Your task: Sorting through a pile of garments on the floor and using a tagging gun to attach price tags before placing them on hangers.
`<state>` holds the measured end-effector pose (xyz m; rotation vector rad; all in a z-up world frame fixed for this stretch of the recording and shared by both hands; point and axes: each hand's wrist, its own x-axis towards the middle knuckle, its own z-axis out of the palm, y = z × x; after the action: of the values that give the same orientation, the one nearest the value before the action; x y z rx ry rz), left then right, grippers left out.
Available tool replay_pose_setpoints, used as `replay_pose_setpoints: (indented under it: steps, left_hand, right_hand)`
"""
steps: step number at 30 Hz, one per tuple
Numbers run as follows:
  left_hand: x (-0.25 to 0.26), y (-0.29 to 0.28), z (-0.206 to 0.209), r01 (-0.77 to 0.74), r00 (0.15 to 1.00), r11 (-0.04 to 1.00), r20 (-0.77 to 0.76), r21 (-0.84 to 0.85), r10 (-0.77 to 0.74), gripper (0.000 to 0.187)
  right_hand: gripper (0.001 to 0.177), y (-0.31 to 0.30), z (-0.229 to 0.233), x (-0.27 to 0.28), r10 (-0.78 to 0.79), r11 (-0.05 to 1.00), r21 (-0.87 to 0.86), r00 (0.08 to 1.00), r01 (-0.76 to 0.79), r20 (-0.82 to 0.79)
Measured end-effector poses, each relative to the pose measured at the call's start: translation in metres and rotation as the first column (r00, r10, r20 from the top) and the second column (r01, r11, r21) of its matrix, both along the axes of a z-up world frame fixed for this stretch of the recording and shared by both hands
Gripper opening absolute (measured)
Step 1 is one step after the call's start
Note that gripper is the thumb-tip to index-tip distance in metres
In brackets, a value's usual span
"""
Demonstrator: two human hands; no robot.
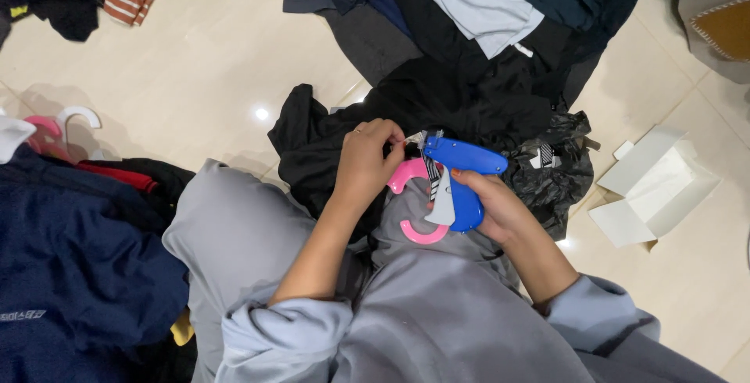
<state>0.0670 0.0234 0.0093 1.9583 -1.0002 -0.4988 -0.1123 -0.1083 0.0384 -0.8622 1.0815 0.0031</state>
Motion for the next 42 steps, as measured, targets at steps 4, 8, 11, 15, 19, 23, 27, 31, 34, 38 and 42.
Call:
replay_pose_setpoints:
  steps: [4, 8, 11, 15, 19, 23, 27, 31, 34, 38, 42]
  left_hand:
    - [-0.007, 0.0, 0.01, -0.045, 0.992, 0.997, -0.117, -0.059, 0.038, 0.005]
    - [-0.014, -0.006, 0.001, -0.147, 0.96, 0.975, -0.261, -0.168, 0.099, 0.005]
    - [-0.021, -0.005, 0.011, -0.182, 0.964, 0.955, -0.234, -0.233, 0.127, 0.005]
    - [-0.031, -0.006, 0.017, -0.223, 0.946, 0.933, -0.293, -0.281, 0.138, 0.006]
    - [-0.028, -0.002, 0.02, -0.228, 0.943, 0.915, -0.309, -0.333, 0.122, 0.011]
    - [-0.029, -0.001, 0.023, -0.205, 0.943, 0.913, -0.321, -0.353, 0.088, 0.013]
    - [-0.035, -0.006, 0.01, -0.204, 0.939, 0.897, -0.336, -0.392, 0.067, 0.013]
    - [-0.032, -0.007, 0.011, -0.203, 0.96, 0.893, -0.263, -0.401, 0.101, 0.019]
    - [-0.022, -0.005, 0.017, -0.216, 0.969, 0.899, -0.196, -0.382, 0.149, 0.012]
    - [-0.001, 0.001, 0.008, -0.327, 0.943, 0.875, -0.181, -0.357, 0.278, 0.001]
    - [0.01, 0.006, 0.006, -0.375, 0.923, 0.868, -0.221, -0.326, 0.316, 0.005]
  right_hand:
    - [0.05, 0.005, 0.002, 0.005, -0.047, 0.999, -0.005, 0.998, 0.048, 0.046]
    - [0.046, 0.015, 0.023, 0.019, -0.087, 0.996, -0.01, 0.992, 0.088, 0.095]
    - [0.044, 0.004, -0.013, 0.008, -0.143, 0.989, 0.049, 0.978, 0.137, 0.15]
    - [0.042, 0.023, -0.005, 0.02, -0.189, 0.979, 0.105, 0.969, 0.173, 0.162]
    - [0.04, 0.022, -0.029, 0.015, -0.122, 0.992, 0.002, 0.941, 0.128, 0.317]
    - [0.042, 0.016, -0.05, 0.013, -0.127, 0.992, 0.034, 0.926, 0.122, 0.356]
    - [0.037, 0.006, -0.086, 0.002, -0.106, 0.994, 0.034, 0.898, 0.101, 0.428]
    - [0.032, 0.007, -0.084, 0.003, -0.136, 0.99, 0.007, 0.923, 0.143, 0.36]
    - [0.035, 0.005, -0.059, 0.003, -0.057, 0.996, -0.05, 0.94, 0.078, 0.336]
    - [0.035, -0.002, -0.043, -0.01, -0.08, 0.993, -0.063, 0.973, 0.096, 0.218]
    - [0.034, -0.018, -0.019, -0.025, -0.188, 0.96, -0.189, 0.974, 0.209, 0.123]
